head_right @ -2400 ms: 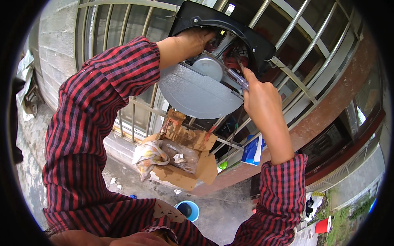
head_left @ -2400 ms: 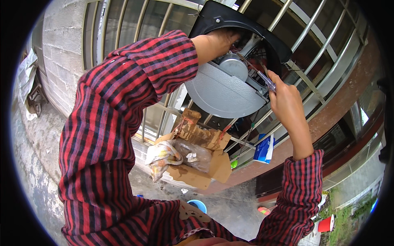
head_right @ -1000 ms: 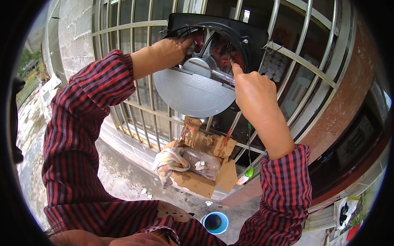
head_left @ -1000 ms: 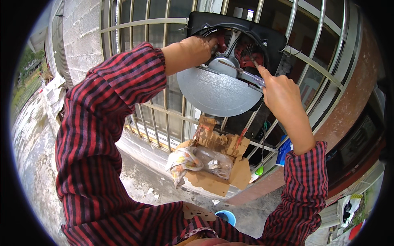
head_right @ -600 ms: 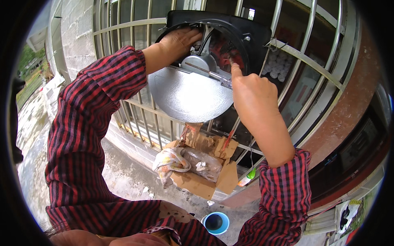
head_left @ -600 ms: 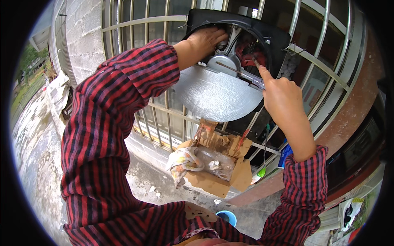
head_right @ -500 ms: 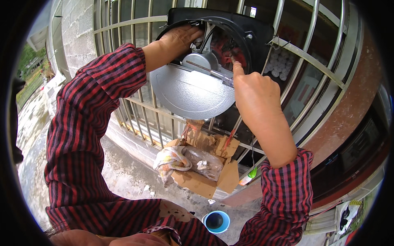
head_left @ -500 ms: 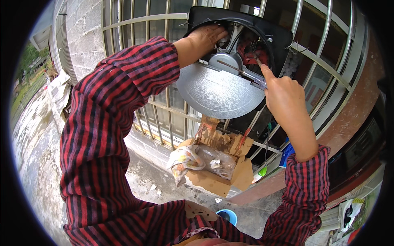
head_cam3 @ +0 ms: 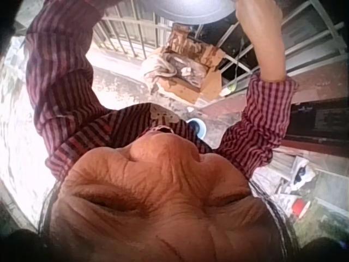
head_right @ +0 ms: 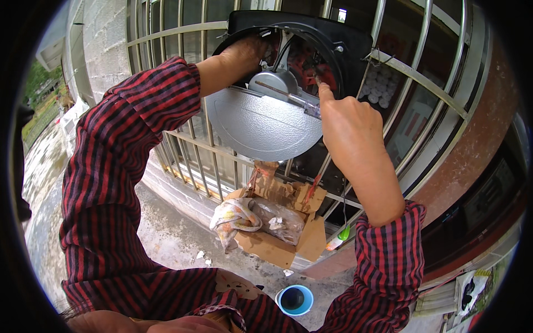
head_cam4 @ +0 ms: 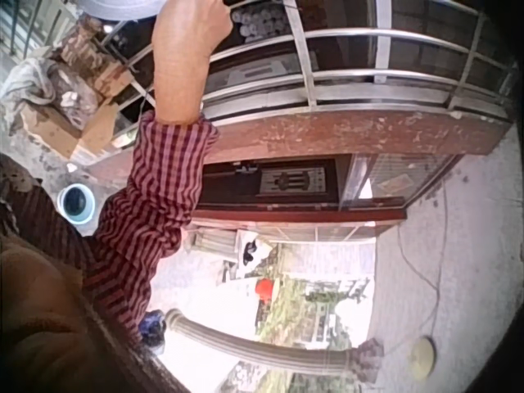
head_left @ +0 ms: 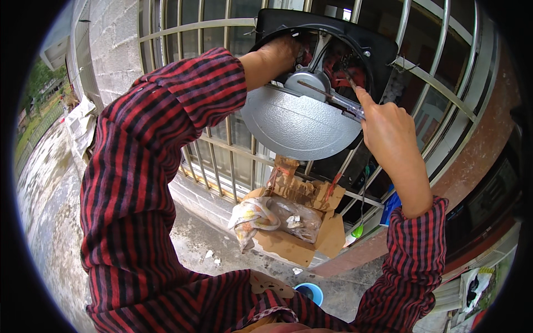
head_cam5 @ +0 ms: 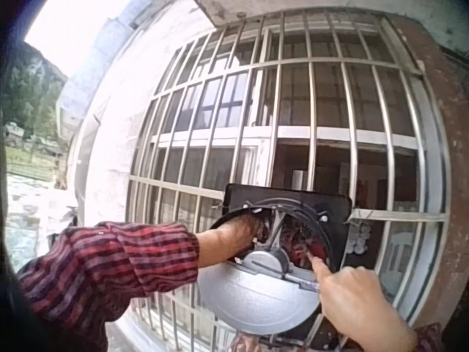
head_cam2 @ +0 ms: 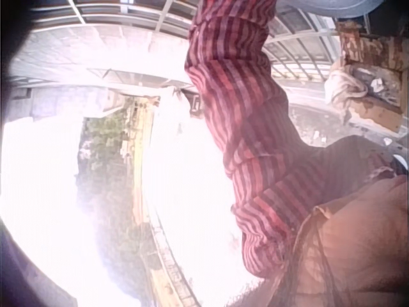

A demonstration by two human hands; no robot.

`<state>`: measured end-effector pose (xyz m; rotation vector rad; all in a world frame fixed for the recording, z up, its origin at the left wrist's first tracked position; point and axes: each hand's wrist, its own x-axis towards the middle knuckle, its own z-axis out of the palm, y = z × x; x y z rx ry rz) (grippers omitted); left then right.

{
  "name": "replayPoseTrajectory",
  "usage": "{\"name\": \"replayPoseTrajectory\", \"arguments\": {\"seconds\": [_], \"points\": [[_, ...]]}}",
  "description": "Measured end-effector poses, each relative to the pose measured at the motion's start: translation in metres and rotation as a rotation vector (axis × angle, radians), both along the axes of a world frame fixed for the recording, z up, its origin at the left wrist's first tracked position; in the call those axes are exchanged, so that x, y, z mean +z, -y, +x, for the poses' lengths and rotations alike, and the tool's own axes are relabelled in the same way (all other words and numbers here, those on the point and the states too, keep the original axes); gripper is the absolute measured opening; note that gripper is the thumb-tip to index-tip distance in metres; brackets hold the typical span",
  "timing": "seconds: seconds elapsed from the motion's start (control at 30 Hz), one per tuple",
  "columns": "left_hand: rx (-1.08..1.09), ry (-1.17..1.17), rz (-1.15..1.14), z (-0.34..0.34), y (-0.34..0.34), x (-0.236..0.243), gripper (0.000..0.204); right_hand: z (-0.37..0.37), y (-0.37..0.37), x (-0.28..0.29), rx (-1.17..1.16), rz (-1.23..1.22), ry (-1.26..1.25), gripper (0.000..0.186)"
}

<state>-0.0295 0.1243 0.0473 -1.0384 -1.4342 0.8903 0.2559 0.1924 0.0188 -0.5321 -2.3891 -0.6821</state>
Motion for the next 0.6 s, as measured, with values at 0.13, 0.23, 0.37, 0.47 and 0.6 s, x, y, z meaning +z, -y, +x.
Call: {"name": "replayPoseTrajectory", "arguments": {"seconds": [0.13,0.23,0.37,0.47,0.6], "points": [[-0.066,0.067,-0.021,0.001,0.007,0.0,0.025,0.001,0.004,0.003,-0.003,-0.011,0.001,0.06],[-0.116,0.054,-0.043,0.0,0.009,0.001,0.02,0.0,0.006,0.006,-0.022,-0.036,0.022,0.062],[-0.039,0.125,-0.193,-0.001,0.018,0.002,0.017,0.002,-0.001,-0.001,0.103,-0.058,-0.006,0.054],[-0.283,-0.127,-0.041,-0.018,0.041,-0.007,0.029,-0.002,-0.01,-0.007,0.255,-0.057,-0.036,0.021],[-0.283,0.151,-0.103,-0.038,0.024,0.006,0.02,-0.009,-0.008,-0.004,0.233,-0.055,0.002,0.012]]}}
